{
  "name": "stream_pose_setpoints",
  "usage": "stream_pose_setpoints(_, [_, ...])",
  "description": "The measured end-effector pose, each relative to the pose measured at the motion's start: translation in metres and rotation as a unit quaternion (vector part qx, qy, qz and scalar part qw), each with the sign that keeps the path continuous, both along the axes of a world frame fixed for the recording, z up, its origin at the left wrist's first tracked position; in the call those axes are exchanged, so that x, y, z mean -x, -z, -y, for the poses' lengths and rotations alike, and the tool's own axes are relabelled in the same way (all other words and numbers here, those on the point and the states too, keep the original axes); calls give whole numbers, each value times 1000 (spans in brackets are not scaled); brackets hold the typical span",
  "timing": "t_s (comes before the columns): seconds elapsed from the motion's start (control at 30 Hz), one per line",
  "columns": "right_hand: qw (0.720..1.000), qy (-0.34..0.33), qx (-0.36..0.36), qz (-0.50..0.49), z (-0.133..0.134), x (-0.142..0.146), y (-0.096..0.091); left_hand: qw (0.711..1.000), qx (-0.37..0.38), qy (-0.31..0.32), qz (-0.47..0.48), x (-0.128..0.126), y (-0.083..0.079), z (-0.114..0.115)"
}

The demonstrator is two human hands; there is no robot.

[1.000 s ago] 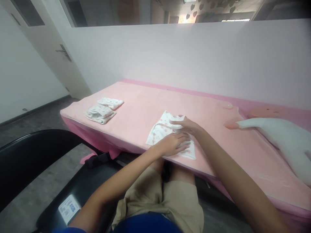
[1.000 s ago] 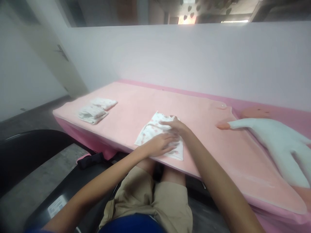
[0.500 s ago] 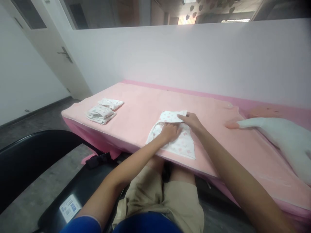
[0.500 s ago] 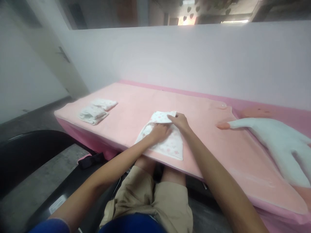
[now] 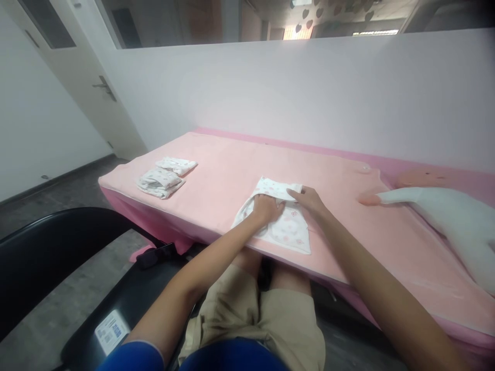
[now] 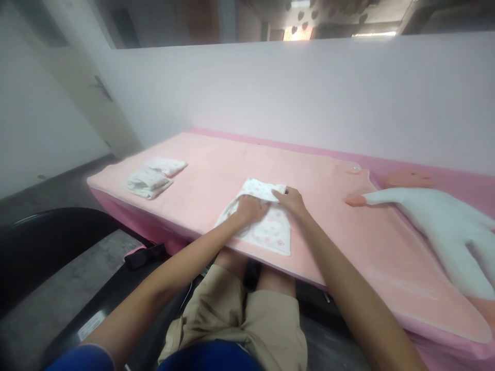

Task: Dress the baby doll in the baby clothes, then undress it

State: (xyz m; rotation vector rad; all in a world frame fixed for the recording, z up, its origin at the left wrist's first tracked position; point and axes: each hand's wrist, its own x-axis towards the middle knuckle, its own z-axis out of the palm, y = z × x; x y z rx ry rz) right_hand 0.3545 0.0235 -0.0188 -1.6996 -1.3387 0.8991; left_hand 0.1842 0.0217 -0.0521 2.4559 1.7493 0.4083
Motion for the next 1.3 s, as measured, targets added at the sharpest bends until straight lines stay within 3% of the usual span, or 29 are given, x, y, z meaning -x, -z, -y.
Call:
stream_pose_setpoints(0.27, [998, -24, -14, 48, -4, 5, 0, 1000, -1, 7, 29, 3, 0, 1])
stream_pose_setpoints(0.67, [975, -6, -30, 220, -6, -3, 8, 1000, 7, 8, 8, 4, -4, 6])
stream_pose_setpoints(1.07, [967, 1, -31, 251, -1, -9, 31, 995, 69, 52, -41, 19, -8, 11])
stream_pose_setpoints(1.3, [963, 44, -30, 265, 10, -17, 33, 996, -60, 60, -20, 40, -31, 44])
